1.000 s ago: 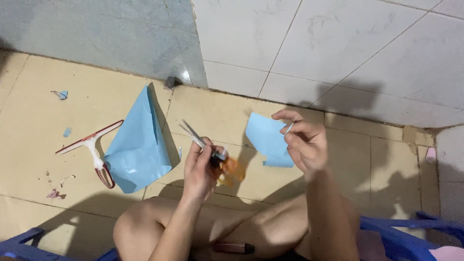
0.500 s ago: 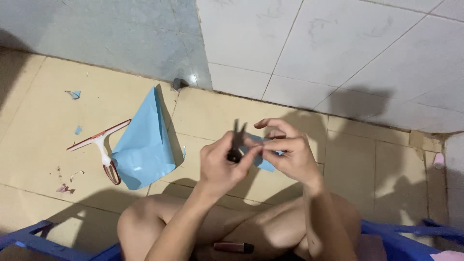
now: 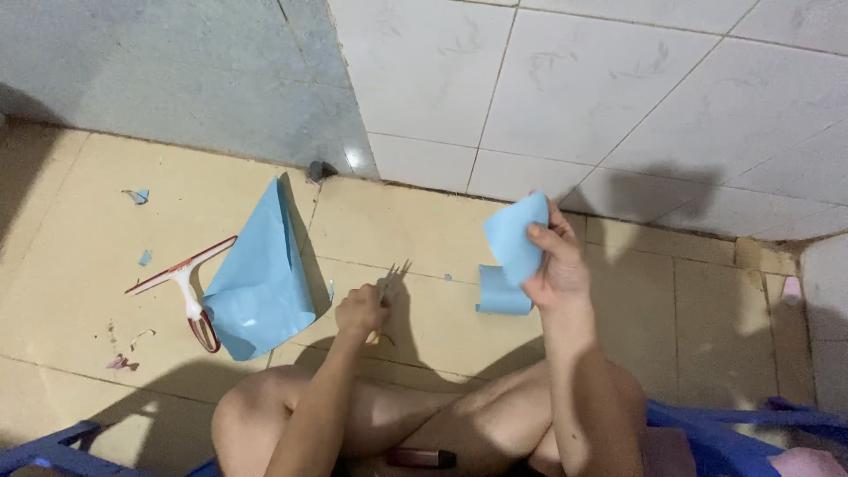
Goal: Cutting small pieces of blue vinyl and applying them to a tiled wall for decoration.
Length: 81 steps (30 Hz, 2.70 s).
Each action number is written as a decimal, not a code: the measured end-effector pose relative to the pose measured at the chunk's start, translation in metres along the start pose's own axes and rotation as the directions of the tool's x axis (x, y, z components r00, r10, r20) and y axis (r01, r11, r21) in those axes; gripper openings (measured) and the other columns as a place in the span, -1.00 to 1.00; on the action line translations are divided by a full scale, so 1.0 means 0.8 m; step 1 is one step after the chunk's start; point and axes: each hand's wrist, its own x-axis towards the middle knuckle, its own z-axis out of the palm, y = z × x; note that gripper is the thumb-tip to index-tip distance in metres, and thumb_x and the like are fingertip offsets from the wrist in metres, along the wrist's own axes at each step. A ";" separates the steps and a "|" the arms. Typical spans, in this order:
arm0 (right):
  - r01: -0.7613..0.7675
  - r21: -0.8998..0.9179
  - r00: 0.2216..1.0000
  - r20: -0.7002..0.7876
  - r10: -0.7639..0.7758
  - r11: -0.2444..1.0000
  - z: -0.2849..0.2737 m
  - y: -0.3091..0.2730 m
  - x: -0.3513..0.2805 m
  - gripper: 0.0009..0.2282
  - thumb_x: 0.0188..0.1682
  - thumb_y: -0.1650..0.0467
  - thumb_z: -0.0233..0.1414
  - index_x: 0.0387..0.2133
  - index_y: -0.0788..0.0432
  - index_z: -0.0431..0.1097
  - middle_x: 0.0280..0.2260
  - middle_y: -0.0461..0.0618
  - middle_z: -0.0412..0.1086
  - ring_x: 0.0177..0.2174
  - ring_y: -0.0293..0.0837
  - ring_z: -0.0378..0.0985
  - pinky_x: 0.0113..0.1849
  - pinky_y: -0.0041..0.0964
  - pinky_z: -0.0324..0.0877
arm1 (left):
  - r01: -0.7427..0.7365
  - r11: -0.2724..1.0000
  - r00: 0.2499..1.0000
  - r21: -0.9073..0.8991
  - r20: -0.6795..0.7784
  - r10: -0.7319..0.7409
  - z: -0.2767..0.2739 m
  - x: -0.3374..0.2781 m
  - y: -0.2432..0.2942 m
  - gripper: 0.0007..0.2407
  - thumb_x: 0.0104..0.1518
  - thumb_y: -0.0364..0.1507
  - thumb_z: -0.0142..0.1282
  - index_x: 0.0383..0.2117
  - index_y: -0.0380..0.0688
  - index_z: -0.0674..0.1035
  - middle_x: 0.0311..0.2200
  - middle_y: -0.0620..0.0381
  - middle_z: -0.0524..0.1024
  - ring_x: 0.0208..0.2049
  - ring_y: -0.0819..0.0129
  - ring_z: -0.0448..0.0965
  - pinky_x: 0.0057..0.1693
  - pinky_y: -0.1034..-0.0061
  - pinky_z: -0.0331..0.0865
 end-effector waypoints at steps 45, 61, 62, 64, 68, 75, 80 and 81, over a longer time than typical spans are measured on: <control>0.247 -0.429 0.952 0.272 -0.137 0.869 0.056 -0.009 -0.048 -0.42 -0.28 0.65 0.28 0.11 0.22 0.37 -0.42 0.13 0.48 -0.37 -0.09 0.57 -0.36 -0.22 0.57 | -0.142 -0.246 0.678 -0.959 -0.275 0.681 -0.151 -0.166 0.064 -0.41 0.28 -0.17 -0.02 0.30 -0.44 0.29 0.25 -0.17 0.38 -0.17 0.22 0.53 -0.06 0.40 0.36; 0.360 -0.584 0.927 0.313 -0.207 0.728 0.068 -0.011 -0.053 -0.41 -0.29 0.61 0.31 0.10 0.19 0.36 -0.30 0.25 0.54 -0.29 0.02 0.67 -0.26 -0.10 0.66 | -0.825 0.259 0.546 -0.503 -0.589 0.596 -0.149 -0.180 0.086 -0.53 -0.13 -0.55 0.30 0.03 -0.28 0.56 -0.10 -0.10 0.60 -0.15 0.21 0.64 -0.13 0.50 0.61; 0.372 -0.602 0.922 0.330 -0.204 0.707 0.068 -0.012 -0.053 -0.41 -0.29 0.60 0.32 0.09 0.17 0.36 -0.30 0.22 0.54 -0.29 0.00 0.67 -0.26 -0.13 0.65 | -0.840 0.280 0.531 -0.465 -0.594 0.604 -0.151 -0.185 0.090 -0.53 -0.11 -0.60 0.26 0.06 -0.29 0.55 -0.11 -0.08 0.60 -0.27 0.29 0.61 -0.13 0.54 0.58; 0.384 -0.615 0.915 0.350 -0.198 0.688 0.070 -0.013 -0.054 -0.41 -0.29 0.59 0.33 0.09 0.15 0.37 -0.29 0.18 0.54 -0.29 -0.03 0.67 -0.26 -0.16 0.65 | -0.853 0.304 0.516 -0.424 -0.601 0.610 -0.152 -0.191 0.094 -0.52 -0.09 -0.65 0.22 0.09 -0.30 0.53 -0.11 -0.06 0.59 -0.39 0.37 0.59 -0.12 0.58 0.55; 0.404 -0.610 0.897 0.410 -0.165 0.682 0.074 -0.010 -0.056 -0.41 -0.27 0.59 0.32 0.12 0.19 0.34 -0.29 0.26 0.54 -0.27 0.00 0.67 -0.24 -0.19 0.64 | -0.869 0.315 0.491 -0.381 -0.585 0.646 -0.146 -0.191 0.094 -0.49 -0.02 -0.63 0.23 0.16 -0.32 0.46 -0.02 -0.09 0.61 -0.24 0.27 0.60 -0.03 0.49 0.51; 0.382 -0.638 0.894 0.439 -0.091 0.669 0.075 -0.009 -0.056 -0.45 -0.25 0.54 0.30 0.08 0.29 0.33 -0.27 0.36 0.54 -0.31 0.03 0.68 -0.32 -0.22 0.65 | -0.870 0.309 0.486 -0.385 -0.560 0.672 -0.146 -0.189 0.083 -0.44 -0.07 -0.65 0.25 0.19 -0.33 0.43 0.06 -0.13 0.59 -0.34 0.31 0.59 -0.02 0.40 0.50; 0.400 -0.641 0.887 0.452 -0.099 0.655 0.081 -0.009 -0.053 -0.47 -0.25 0.56 0.29 0.06 0.28 0.35 -0.28 0.30 0.55 -0.25 0.04 0.69 -0.22 -0.17 0.65 | -0.863 0.323 0.500 -0.389 -0.556 0.664 -0.146 -0.187 0.080 -0.45 -0.05 -0.65 0.24 0.18 -0.30 0.44 -0.07 -0.03 0.63 -0.34 0.34 0.54 0.00 0.44 0.49; 0.396 -0.653 0.891 0.444 -0.097 0.645 0.082 -0.010 -0.053 -0.48 -0.26 0.58 0.29 0.05 0.28 0.36 -0.28 0.28 0.55 -0.24 0.04 0.69 -0.23 -0.17 0.66 | -0.867 0.330 0.495 -0.374 -0.569 0.657 -0.145 -0.187 0.081 -0.46 -0.05 -0.66 0.25 0.17 -0.27 0.46 -0.16 0.05 0.65 -0.36 0.36 0.52 -0.02 0.47 0.48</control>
